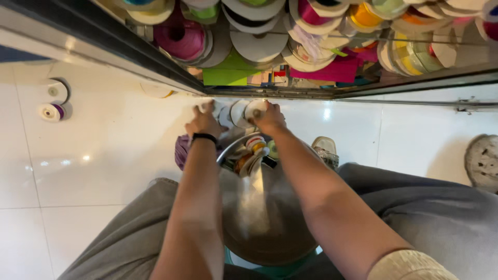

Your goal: The person sits on the floor and wipes multiple ribbon spools with a purple cloth. They pick up spools from a glass cabinet and the floor, wipe them, and place them into a metal bowl.

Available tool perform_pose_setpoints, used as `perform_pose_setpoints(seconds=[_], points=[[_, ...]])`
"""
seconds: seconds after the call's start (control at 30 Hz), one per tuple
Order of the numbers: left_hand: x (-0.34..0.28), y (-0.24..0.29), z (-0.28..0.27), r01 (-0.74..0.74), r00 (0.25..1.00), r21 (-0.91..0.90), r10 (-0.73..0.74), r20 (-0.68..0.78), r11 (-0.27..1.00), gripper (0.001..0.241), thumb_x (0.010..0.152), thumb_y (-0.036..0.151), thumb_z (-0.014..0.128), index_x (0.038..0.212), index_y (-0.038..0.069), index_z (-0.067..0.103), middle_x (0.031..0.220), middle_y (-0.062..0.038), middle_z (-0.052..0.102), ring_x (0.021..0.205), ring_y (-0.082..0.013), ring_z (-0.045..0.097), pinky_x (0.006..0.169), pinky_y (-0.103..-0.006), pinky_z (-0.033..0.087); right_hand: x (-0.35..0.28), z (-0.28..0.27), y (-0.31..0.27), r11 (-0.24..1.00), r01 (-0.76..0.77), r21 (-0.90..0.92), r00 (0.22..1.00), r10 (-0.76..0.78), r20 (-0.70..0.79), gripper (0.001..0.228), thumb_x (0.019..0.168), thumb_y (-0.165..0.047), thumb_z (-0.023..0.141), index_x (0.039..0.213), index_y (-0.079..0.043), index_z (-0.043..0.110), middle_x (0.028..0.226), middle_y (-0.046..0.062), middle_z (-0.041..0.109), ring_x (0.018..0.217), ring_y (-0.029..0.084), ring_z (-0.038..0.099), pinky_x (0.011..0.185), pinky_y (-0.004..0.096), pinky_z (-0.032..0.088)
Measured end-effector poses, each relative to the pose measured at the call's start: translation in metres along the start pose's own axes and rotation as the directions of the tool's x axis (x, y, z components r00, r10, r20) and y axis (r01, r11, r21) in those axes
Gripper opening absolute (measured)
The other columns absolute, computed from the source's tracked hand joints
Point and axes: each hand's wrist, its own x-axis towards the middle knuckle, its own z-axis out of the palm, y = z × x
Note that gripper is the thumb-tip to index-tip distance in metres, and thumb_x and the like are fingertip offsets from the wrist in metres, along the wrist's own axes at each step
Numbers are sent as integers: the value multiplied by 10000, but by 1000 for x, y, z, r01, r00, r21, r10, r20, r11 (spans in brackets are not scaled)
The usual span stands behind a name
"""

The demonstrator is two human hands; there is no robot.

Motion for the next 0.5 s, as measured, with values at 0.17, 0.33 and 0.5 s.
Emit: perform_pose_setpoints(seconds=[0.17, 0.33, 0.5], points=[[-18, 28, 28, -98, 995, 56, 98, -9, 994, 976, 1042, 337, 724, 1790, 528, 126, 1822, -104, 195, 1352, -432, 709, 1215, -594, 444, -6, 19, -21, 993, -79, -85, 997, 79, -1, 796, 948, -537, 754, 1632, -287, 431, 1471, 90, 684, 1410, 425, 662, 1143, 611, 569], [-18, 26, 28, -140, 988, 113, 145, -44, 984, 835, 1172, 120, 425, 1796, 546, 71, 1696, -111, 389, 1241, -385, 780, 1201, -556, 436, -15, 12, -24, 997, 12, -72, 998, -16, -58, 656, 806, -477, 898, 1361, -206, 676, 1371, 89, 603, 1387, 470, 632, 1077, 591, 615], [-3, 16, 36, -121, 985, 69, 129, -119, 990, 594, 1154, 68, 464, 1638, 381, 318, 1860, -214, 28, 1313, -480, 733, 1220, -577, 455, -23, -10, 13, 686, 261, 679, 932, -363, 8, 579, 837, -211, 1029, 1232, -81, 626, 1076, 130, 771, 958, 203, 726, 813, 302, 647]])
